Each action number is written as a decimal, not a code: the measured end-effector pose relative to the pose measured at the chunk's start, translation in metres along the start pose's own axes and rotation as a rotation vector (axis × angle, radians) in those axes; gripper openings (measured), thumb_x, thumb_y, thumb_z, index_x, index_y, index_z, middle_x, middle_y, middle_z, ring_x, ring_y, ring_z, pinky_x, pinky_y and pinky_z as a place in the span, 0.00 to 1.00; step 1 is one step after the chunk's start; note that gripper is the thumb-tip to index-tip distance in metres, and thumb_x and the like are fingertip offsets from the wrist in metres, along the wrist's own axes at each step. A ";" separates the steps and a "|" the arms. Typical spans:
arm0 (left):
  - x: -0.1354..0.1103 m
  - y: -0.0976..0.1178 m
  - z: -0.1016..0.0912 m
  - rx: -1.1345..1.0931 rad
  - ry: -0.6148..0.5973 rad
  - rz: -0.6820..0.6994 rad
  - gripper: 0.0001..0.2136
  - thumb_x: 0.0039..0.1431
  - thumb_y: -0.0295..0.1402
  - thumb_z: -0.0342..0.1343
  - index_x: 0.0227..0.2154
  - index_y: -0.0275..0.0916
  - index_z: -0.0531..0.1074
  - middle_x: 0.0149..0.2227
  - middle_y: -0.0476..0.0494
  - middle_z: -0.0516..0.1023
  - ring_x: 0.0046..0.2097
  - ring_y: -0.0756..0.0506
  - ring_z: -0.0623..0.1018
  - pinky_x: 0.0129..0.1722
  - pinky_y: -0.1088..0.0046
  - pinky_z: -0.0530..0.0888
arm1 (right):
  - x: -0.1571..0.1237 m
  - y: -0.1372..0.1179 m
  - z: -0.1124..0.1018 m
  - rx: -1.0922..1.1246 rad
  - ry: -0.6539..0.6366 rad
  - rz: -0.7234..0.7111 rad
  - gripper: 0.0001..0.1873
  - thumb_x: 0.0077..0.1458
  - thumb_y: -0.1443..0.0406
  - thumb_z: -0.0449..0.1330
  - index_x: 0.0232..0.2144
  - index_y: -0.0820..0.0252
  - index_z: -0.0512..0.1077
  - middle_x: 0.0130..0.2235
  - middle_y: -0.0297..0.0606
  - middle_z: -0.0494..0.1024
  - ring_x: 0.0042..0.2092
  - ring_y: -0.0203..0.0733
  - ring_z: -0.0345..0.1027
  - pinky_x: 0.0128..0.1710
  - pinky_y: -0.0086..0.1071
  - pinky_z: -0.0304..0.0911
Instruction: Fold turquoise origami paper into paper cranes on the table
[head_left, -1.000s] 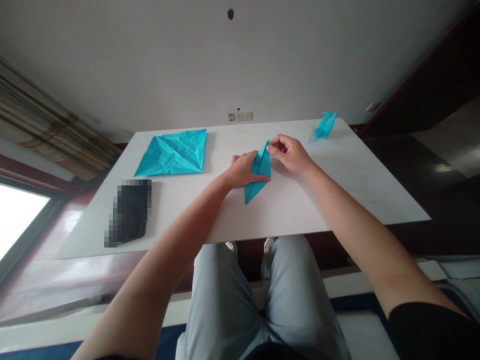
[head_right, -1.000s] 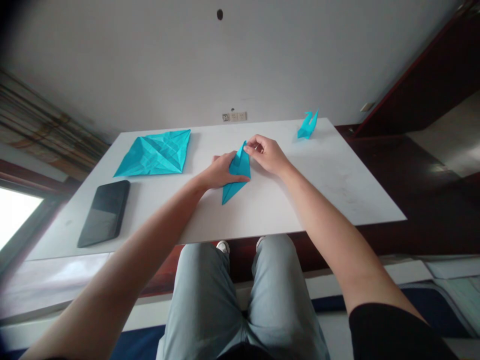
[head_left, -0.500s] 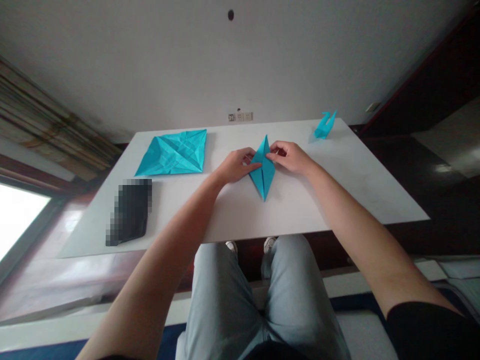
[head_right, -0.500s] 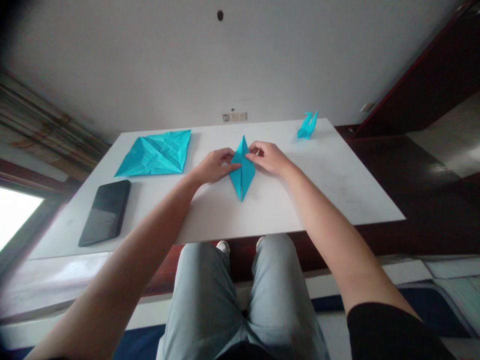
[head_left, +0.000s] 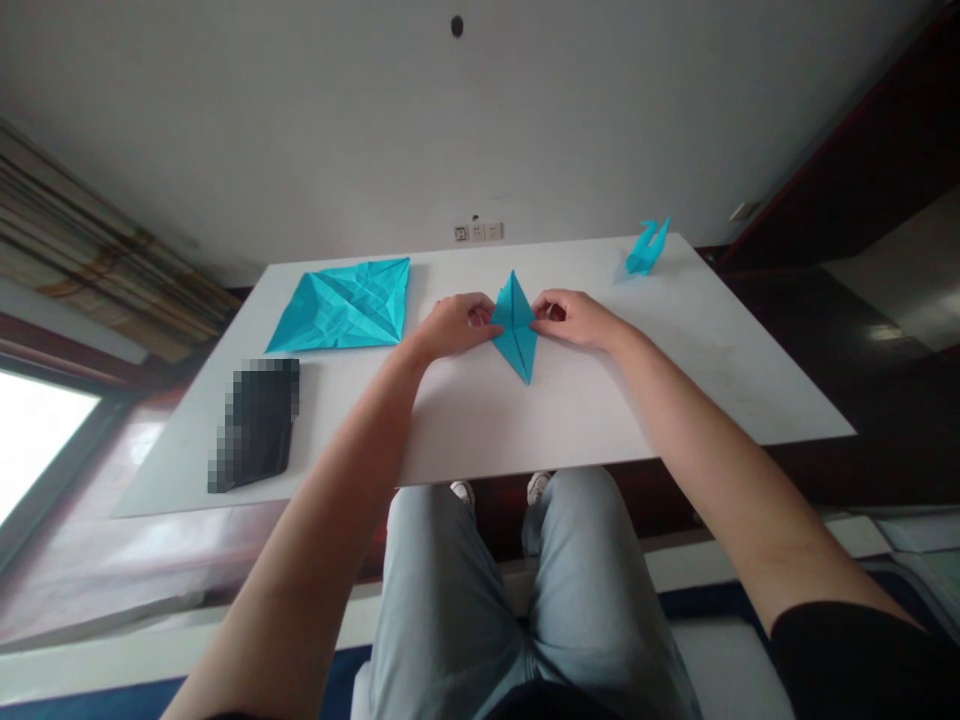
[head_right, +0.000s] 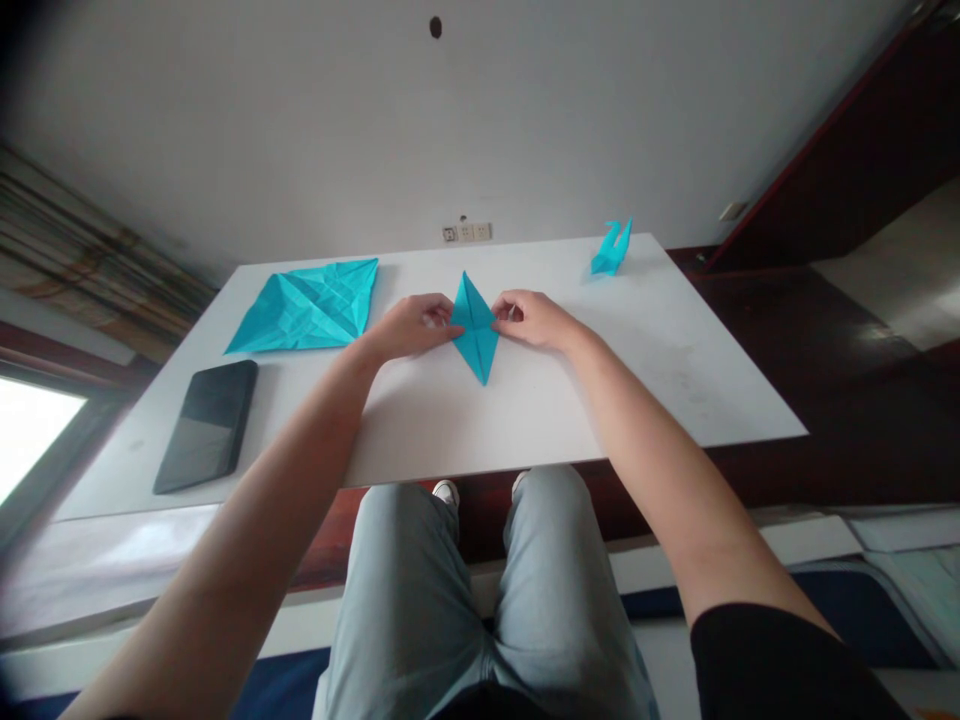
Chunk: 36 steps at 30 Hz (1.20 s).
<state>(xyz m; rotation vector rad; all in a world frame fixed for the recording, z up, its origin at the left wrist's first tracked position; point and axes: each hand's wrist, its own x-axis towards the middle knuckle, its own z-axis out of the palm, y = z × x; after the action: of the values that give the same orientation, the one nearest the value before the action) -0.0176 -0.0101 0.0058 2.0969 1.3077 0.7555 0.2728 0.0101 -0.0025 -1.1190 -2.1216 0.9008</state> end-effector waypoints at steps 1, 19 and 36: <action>0.000 0.000 0.000 0.012 0.015 -0.013 0.12 0.59 0.43 0.71 0.37 0.40 0.82 0.35 0.44 0.86 0.39 0.43 0.80 0.44 0.66 0.75 | 0.000 0.000 0.000 -0.009 0.009 -0.011 0.15 0.56 0.52 0.75 0.36 0.55 0.80 0.36 0.37 0.80 0.36 0.42 0.66 0.40 0.39 0.62; 0.008 0.001 0.011 -0.462 0.260 -0.078 0.14 0.61 0.40 0.77 0.38 0.40 0.79 0.41 0.46 0.86 0.40 0.45 0.83 0.46 0.66 0.81 | 0.006 0.003 0.011 0.420 0.150 0.068 0.29 0.51 0.41 0.82 0.40 0.49 0.76 0.38 0.34 0.86 0.41 0.48 0.81 0.47 0.47 0.81; 0.009 0.017 0.017 -0.624 0.249 0.060 0.15 0.57 0.38 0.76 0.40 0.41 0.77 0.46 0.44 0.83 0.50 0.45 0.82 0.50 0.68 0.82 | 0.002 -0.021 0.004 0.367 0.244 -0.007 0.38 0.51 0.38 0.81 0.54 0.42 0.71 0.39 0.30 0.76 0.40 0.47 0.75 0.45 0.44 0.78</action>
<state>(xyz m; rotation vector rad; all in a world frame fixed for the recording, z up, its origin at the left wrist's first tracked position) 0.0076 -0.0106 0.0077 1.5761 0.9574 1.2909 0.2587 0.0020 0.0122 -0.9744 -1.6797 1.0406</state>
